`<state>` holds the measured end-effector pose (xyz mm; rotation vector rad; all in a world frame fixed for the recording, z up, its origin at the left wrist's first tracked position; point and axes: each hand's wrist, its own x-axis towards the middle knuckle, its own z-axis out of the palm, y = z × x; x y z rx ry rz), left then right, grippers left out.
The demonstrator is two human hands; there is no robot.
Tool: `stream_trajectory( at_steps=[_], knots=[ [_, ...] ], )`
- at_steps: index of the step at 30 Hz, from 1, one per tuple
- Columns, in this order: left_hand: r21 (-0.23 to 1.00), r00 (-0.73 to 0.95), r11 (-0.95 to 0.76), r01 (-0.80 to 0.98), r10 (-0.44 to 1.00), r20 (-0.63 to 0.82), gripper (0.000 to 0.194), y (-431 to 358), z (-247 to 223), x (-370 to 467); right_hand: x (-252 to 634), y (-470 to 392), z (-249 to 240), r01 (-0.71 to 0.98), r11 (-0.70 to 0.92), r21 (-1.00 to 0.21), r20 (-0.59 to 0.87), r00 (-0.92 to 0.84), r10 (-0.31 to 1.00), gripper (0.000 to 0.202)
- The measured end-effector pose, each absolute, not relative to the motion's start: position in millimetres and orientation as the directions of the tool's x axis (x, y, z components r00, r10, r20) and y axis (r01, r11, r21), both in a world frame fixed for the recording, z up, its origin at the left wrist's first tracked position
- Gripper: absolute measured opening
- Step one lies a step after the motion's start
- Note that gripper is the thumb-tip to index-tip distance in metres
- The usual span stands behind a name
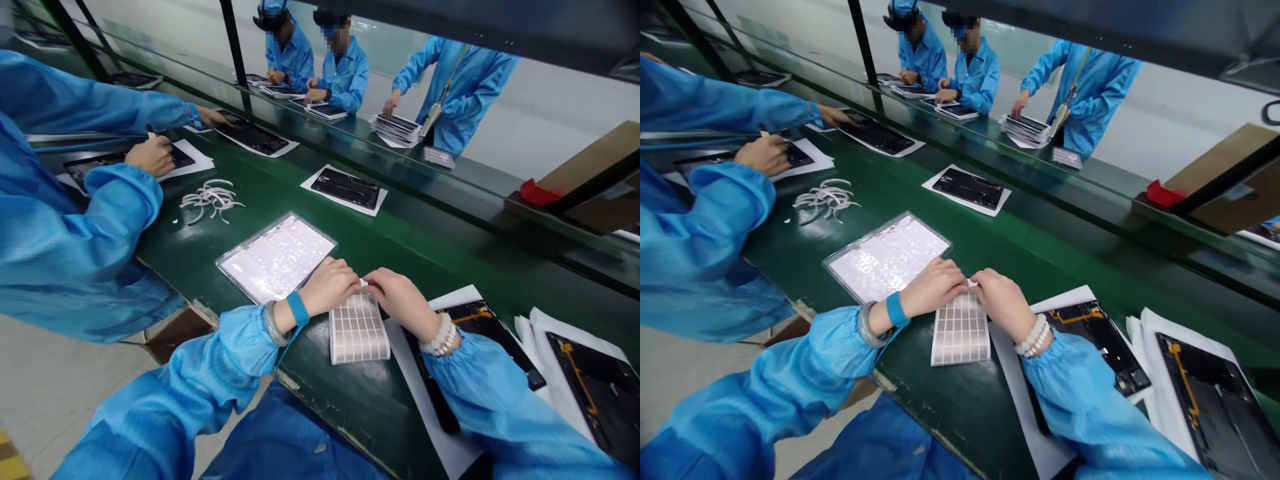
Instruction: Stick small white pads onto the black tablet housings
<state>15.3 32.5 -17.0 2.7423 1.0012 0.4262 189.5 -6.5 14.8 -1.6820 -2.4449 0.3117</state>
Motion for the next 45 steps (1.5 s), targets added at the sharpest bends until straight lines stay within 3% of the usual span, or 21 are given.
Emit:
stream_trajectory(
  at_steps=[6, 15, 19, 25, 38, 42, 45],
  knots=[
    [0.235, 0.751, -0.782, 0.577, 0.621, 0.224, 0.026, 33, -19, 16, 186, -7, 14, 0.928, 0.359, -0.096, -0.051, -0.365, 0.93, 0.015],
    [0.268, 0.734, -0.763, 0.588, 0.643, 0.22, 0.025, 30, -17, 19, 189, -10, 12, 0.92, 0.374, -0.121, -0.035, -0.38, 0.924, 0.015],
    [0.324, 0.743, -0.757, 0.568, 0.64, 0.194, 0.015, 29, -18, 20, 192, -11, 7, 0.92, 0.361, -0.155, -0.018, -0.368, 0.93, 0.01],
    [0.304, 0.748, -0.763, 0.57, 0.636, 0.192, 0.017, 31, -20, 20, 194, -12, 3, 0.907, 0.381, -0.179, -0.009, -0.389, 0.921, 0.011],
    [0.252, 0.774, -0.792, 0.556, 0.604, 0.189, 0.027, 32, -22, 19, 192, -16, -1, 0.916, 0.399, -0.049, -0.012, -0.4, 0.916, 0.016],
    [0.276, 0.756, -0.777, 0.565, 0.622, 0.203, 0.021, 34, -26, 19, 187, -18, -2, 0.919, 0.385, -0.079, 0.0, -0.387, 0.922, 0.016],
    [0.281, 0.744, -0.771, 0.572, 0.631, 0.218, 0.016, 40, -29, 16, 194, -20, 6, 0.916, 0.338, -0.216, 0.087, -0.326, 0.941, 0.016]
  ],
)
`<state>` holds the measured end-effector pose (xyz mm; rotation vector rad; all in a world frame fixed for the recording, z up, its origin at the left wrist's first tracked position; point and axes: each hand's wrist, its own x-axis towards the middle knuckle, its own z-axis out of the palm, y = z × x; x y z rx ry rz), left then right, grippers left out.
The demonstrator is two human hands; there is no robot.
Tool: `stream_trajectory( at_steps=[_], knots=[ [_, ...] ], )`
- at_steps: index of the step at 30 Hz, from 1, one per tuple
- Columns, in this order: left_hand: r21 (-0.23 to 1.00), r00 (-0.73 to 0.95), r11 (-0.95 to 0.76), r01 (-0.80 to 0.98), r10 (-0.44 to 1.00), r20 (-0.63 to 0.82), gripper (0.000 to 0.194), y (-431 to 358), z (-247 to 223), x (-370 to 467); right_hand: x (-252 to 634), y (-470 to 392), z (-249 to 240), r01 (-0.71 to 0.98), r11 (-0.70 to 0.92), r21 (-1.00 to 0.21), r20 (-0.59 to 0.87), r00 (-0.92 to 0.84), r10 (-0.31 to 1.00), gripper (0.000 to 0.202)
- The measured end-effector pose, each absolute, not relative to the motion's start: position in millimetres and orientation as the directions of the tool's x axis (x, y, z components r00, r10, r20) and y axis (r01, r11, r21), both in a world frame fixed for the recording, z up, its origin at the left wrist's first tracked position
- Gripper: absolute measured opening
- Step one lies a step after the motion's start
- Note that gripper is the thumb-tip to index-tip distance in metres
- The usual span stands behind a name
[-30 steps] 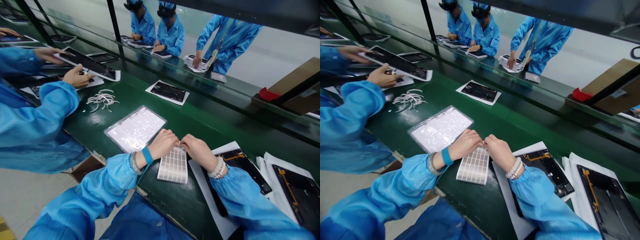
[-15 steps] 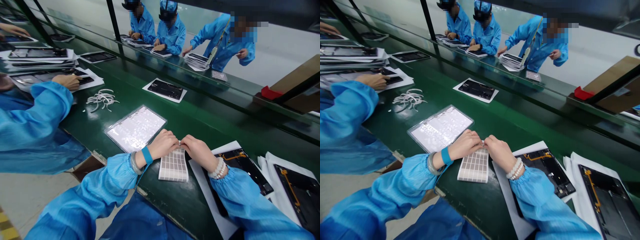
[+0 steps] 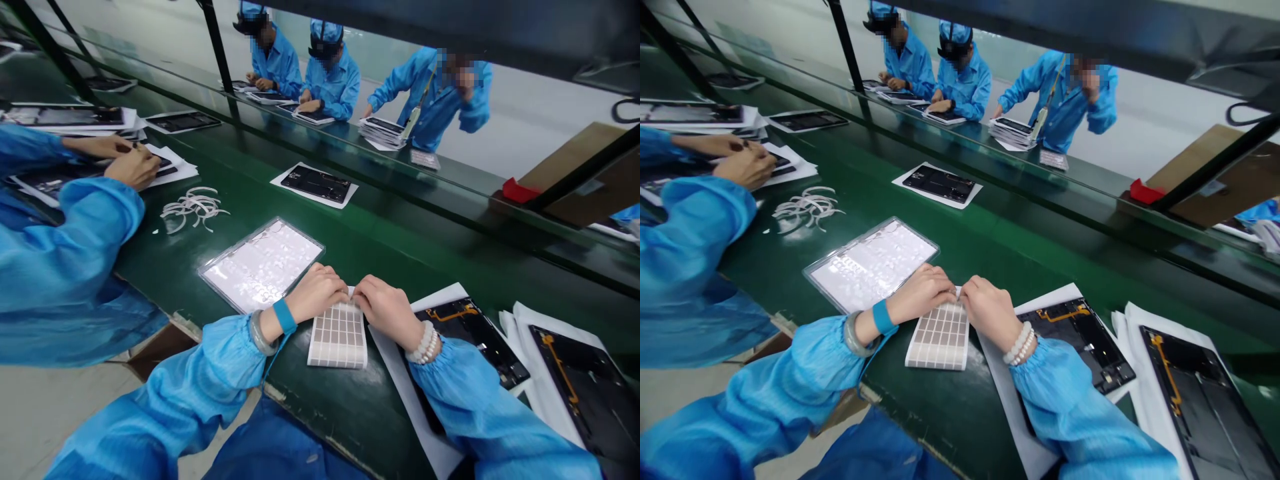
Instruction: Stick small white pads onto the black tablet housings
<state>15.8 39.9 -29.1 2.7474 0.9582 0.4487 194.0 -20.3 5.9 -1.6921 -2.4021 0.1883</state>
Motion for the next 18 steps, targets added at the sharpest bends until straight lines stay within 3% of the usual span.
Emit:
stream_trajectory(
  at_steps=[2, 4, 7, 11, 13, 18],
  knots=[
    [0.278, 0.735, -0.77, 0.574, 0.634, 0.239, 0.015, 43, -24, 11, 213, -25, 17, 0.866, 0.257, -0.428, 0.136, -0.219, 0.966, 0.013],
    [0.24, 0.713, -0.777, 0.582, 0.629, 0.309, 0.027, 39, -10, 9, 242, -37, 30, 0.757, 0.115, -0.643, 0.105, -0.063, 0.993, 0.015],
    [0.128, 0.721, -0.828, 0.547, 0.543, 0.431, 0.033, 15, 19, 16, 288, -68, 37, 0.6, -0.117, -0.792, -0.051, 0.126, 0.991, 0.027],
    [0.087, 0.915, -0.967, 0.24, 0.255, 0.313, 0.017, -35, 28, 50, 311, -111, 13, 0.534, -0.298, -0.791, -0.245, 0.169, 0.955, 0.031],
    [0.07, 0.951, -0.984, 0.165, 0.177, 0.253, 0.018, -52, 12, 71, 306, -123, -4, 0.582, -0.28, -0.764, -0.234, 0.154, 0.96, 0.028],
    [0.028, 0.968, -0.988, 0.155, 0.157, 0.197, 0.015, -54, -31, 94, 286, -126, -31, 0.698, -0.23, -0.678, -0.11, 0.213, 0.971, 0.02]
  ],
)
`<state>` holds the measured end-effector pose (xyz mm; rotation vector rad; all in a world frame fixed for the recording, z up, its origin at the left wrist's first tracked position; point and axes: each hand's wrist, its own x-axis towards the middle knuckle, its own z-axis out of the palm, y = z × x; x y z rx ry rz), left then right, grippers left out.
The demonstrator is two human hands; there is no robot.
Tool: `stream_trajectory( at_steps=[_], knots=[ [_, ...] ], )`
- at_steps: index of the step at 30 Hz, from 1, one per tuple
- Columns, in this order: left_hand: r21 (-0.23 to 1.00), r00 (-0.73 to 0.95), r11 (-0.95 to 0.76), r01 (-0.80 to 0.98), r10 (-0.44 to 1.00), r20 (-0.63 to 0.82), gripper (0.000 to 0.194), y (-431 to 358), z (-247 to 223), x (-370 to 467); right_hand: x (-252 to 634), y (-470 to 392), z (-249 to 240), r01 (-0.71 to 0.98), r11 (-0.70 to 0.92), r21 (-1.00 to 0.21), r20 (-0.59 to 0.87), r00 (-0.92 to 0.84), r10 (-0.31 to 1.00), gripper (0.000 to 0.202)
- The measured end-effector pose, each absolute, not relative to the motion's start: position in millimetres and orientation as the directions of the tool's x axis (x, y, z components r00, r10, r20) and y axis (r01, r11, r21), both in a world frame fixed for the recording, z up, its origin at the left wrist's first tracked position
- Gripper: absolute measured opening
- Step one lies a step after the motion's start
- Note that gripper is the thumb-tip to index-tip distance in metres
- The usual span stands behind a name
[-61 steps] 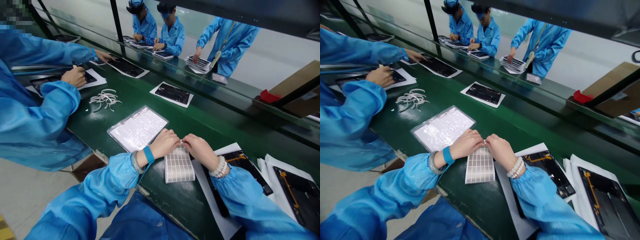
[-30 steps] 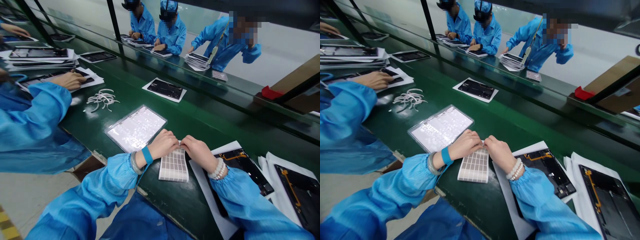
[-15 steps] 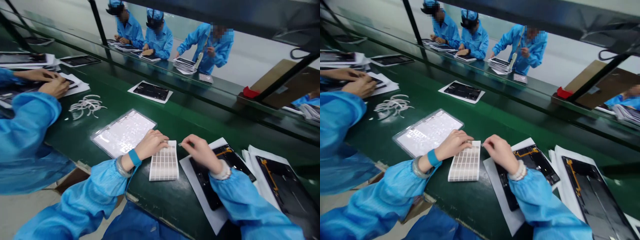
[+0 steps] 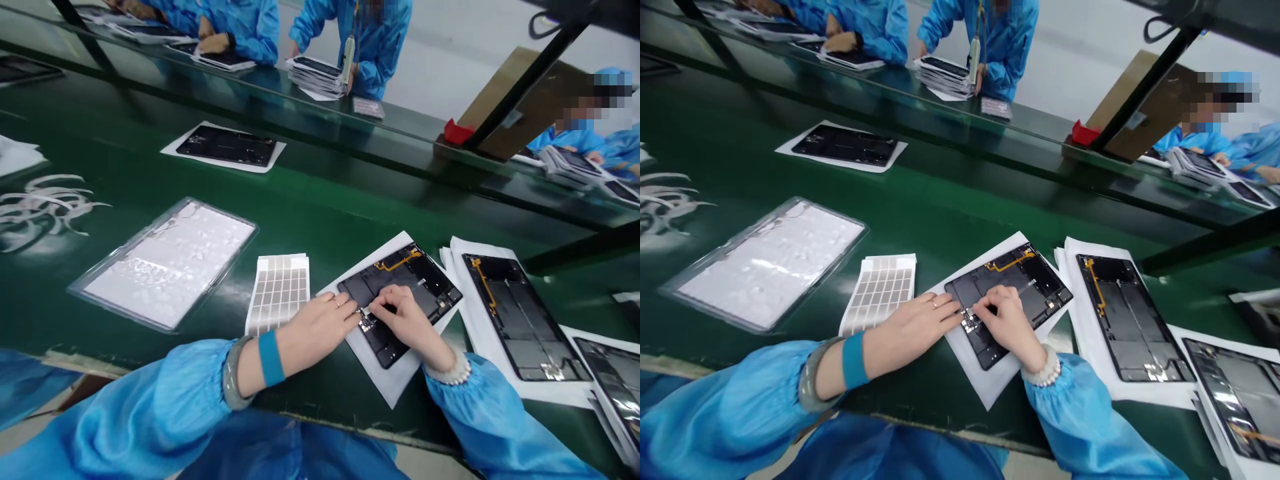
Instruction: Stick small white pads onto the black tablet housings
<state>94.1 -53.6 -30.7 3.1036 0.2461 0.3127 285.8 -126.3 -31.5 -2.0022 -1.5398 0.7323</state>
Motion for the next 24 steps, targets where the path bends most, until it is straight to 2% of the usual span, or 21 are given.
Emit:
stream_trajectory(
  at_steps=[9, 17, 24],
  knots=[
    [0.049, 0.973, -0.987, 0.152, 0.158, 0.166, 0.019, -48.1, -26.0, 90.8, 284.6, -123.9, -35.4, 0.779, -0.204, -0.592, -0.074, 0.2, 0.977, 0.018],
    [0.042, 0.976, -0.988, 0.148, 0.153, 0.154, 0.021, -47.3, -28.6, 91.5, 282.9, -122.6, -32.8, 0.766, -0.229, -0.601, -0.101, 0.212, 0.972, 0.018],
    [0.024, 0.966, -0.987, 0.158, 0.159, 0.203, 0.021, -47.9, -32.7, 93.9, 282.1, -122.7, -30.6, 0.77, -0.231, -0.595, -0.105, 0.211, 0.972, 0.019]
  ],
)
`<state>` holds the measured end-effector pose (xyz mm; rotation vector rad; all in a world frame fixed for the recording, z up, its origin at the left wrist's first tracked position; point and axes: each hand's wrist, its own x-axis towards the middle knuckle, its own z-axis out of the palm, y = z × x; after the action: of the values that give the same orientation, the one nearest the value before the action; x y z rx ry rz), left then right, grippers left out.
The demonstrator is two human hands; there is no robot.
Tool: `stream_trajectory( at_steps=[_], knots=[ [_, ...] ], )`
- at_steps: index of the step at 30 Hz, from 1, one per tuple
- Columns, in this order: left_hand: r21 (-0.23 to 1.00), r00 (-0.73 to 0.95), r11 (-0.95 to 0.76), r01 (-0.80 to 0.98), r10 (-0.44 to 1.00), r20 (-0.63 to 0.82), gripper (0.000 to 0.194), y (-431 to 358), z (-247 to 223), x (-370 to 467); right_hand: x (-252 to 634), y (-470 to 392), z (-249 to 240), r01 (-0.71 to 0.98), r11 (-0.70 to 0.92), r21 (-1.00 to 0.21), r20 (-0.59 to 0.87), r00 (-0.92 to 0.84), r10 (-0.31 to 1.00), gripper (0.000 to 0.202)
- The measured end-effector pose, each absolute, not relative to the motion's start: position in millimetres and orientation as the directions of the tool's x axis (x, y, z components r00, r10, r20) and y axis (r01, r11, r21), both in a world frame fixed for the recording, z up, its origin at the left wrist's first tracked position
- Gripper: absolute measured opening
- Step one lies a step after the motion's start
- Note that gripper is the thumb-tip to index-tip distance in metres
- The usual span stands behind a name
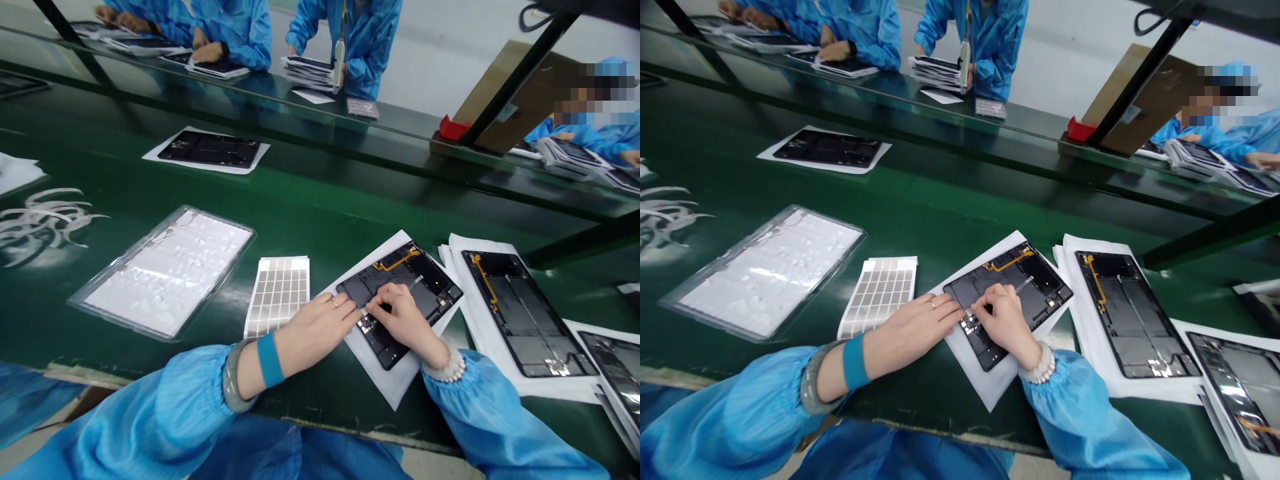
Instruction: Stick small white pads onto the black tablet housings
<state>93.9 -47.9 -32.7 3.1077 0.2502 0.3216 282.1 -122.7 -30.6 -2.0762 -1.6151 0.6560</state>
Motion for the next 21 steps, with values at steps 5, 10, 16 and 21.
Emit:
stream_trajectory(
  at_steps=[5, 10, 16, 21],
  knots=[
    [0.007, 0.964, -0.983, 0.181, 0.179, 0.198, 0.028, -51, -32, 99, 281, -122, -30, 0.786, -0.224, -0.576, -0.102, 0.203, 0.974, 0.019],
    [-0.074, 0.981, -0.989, 0.128, 0.115, 0.158, 0.025, -52, -30, 102, 282, -124, -32, 0.817, -0.18, -0.548, -0.048, 0.184, 0.982, 0.017],
    [0.054, 0.973, -0.99, 0.129, 0.137, 0.186, 0.022, -44, -28, 104, 298, -129, -33, 0.739, -0.128, -0.661, 0.121, 0.273, 0.954, 0.022],
    [0.055, 0.98, -0.993, 0.105, 0.113, 0.164, 0.017, -35, -25, 113, 302, -127, -37, 0.735, -0.121, -0.667, 0.124, 0.27, 0.955, 0.018]
  ],
)
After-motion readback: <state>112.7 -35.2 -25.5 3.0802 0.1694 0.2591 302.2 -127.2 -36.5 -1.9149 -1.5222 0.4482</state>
